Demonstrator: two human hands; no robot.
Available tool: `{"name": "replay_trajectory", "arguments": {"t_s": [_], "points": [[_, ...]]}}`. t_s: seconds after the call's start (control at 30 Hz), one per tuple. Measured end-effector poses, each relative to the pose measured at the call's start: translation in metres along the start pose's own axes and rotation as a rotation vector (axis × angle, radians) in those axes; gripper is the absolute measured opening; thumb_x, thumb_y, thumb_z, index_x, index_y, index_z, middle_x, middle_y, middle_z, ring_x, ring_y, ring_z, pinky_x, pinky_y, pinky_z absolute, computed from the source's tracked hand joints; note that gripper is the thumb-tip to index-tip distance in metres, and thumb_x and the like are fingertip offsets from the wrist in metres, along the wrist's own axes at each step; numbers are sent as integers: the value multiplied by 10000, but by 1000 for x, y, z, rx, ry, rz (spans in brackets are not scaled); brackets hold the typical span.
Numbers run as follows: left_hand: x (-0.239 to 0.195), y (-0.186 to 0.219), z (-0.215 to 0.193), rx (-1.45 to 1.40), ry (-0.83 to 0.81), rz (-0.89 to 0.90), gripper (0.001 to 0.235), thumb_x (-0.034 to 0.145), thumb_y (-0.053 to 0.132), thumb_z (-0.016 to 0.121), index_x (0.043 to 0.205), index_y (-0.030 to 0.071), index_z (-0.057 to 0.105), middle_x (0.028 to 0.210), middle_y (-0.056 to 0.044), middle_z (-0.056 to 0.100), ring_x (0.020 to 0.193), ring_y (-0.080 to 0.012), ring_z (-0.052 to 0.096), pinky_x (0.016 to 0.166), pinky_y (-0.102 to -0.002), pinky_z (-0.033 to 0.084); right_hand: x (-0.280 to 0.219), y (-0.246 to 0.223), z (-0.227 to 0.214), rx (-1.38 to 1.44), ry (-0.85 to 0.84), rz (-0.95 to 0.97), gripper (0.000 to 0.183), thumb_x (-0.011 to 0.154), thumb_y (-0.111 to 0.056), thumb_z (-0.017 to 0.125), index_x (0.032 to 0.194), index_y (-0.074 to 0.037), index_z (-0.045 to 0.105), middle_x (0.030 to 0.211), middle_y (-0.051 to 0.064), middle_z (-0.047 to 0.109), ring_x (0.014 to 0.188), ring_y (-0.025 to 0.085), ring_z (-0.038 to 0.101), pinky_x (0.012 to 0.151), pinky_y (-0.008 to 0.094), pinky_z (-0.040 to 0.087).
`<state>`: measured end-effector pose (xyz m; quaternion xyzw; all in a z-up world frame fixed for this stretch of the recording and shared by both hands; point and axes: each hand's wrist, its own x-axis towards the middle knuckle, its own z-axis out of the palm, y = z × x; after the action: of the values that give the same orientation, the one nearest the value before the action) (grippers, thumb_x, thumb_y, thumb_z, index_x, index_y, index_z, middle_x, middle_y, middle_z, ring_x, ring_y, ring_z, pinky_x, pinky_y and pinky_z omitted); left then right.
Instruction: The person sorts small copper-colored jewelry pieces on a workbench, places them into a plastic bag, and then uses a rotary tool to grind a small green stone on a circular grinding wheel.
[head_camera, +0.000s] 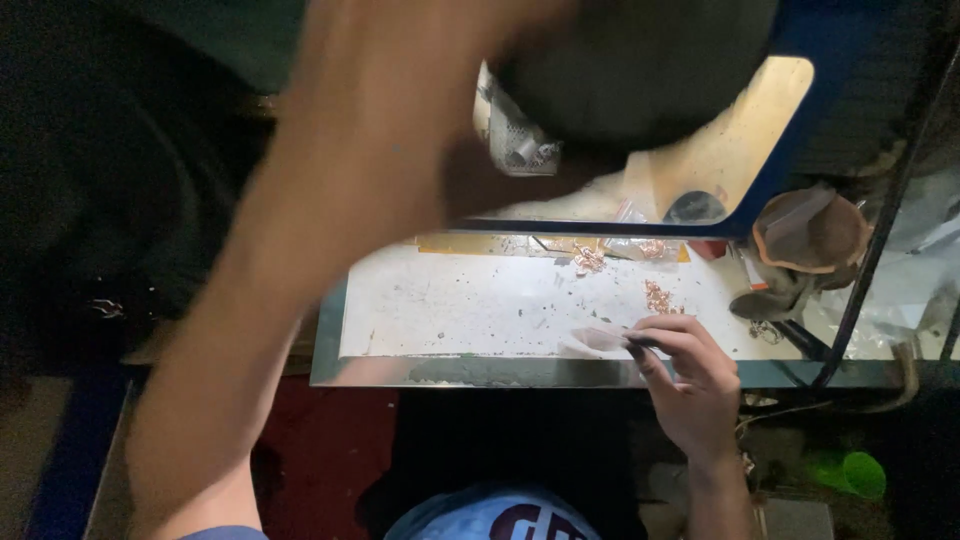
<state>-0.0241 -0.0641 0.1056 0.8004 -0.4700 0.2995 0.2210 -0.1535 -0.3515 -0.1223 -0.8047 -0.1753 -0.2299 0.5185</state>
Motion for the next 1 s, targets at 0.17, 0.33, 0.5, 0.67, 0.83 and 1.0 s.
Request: {"name": "replay_trajectory", "arguments": {"t_s": [0.17, 0.33, 0.5, 0.67, 0.83, 1.0], "points": [[-129, 51, 79, -223, -214, -228, 904, 614, 464, 1069, 1366, 215, 635, 1481, -274, 433, 1405, -458, 477, 1202, -692, 384, -13, 4, -22, 1, 114, 80, 120, 931, 21, 694, 1038, 43, 642, 1035, 214, 687, 974, 270, 697, 853, 315, 622], [-205, 25, 163, -198, -368, -554, 915, 560, 428, 1023, 1371, 257, 636, 1545, -251, 388, 1416, -479, 406, 1220, -627, 263, -19, 8, -26, -1, 201, 119, 163, 968, -35, 705, 1091, 12, 609, 1101, 230, 684, 1017, 255, 692, 787, 237, 575], [-200, 15, 179, -174, -442, -616, 1286, 560, 479, 1043, 1592, 129, 360, 1617, -295, 321, 1539, -437, 217, 1251, -564, 157, -23, 5, -25, 16, 308, 108, 186, 960, -81, 729, 1073, 21, 623, 1087, 229, 690, 997, 243, 702, 776, 231, 605], [-180, 16, 196, -199, -482, -653, 1286, 598, 506, 1023, 1604, 127, 316, 1633, -267, 285, 1537, -441, 204, 1232, -605, 143, -23, 6, -28, 20, 363, 115, 184, 969, -66, 733, 1081, 16, 612, 1101, 244, 662, 1015, 288, 685, 891, 329, 622], [-163, 34, 220, -60, -500, -708, 1335, 591, 663, 977, 1614, 163, 281, 1613, -230, 353, 1525, -407, 255, 1206, -644, 127, -10, 4, -25, 33, 422, 95, 201, 985, -127, 744, 1060, -19, 592, 1104, 224, 641, 1005, 285, 669, 844, 362, 655], [-171, 41, 214, -75, -478, -761, 1396, 672, 573, 987, 1647, 106, 105, 1660, -340, 111, 1564, -424, 73, 1191, -692, -1, 12, -6, -11, -20, 417, 15, 105, 999, 19, 707, 1008, 36, 603, 1057, 248, 648, 959, 295, 674, 819, 327, 601]]}}
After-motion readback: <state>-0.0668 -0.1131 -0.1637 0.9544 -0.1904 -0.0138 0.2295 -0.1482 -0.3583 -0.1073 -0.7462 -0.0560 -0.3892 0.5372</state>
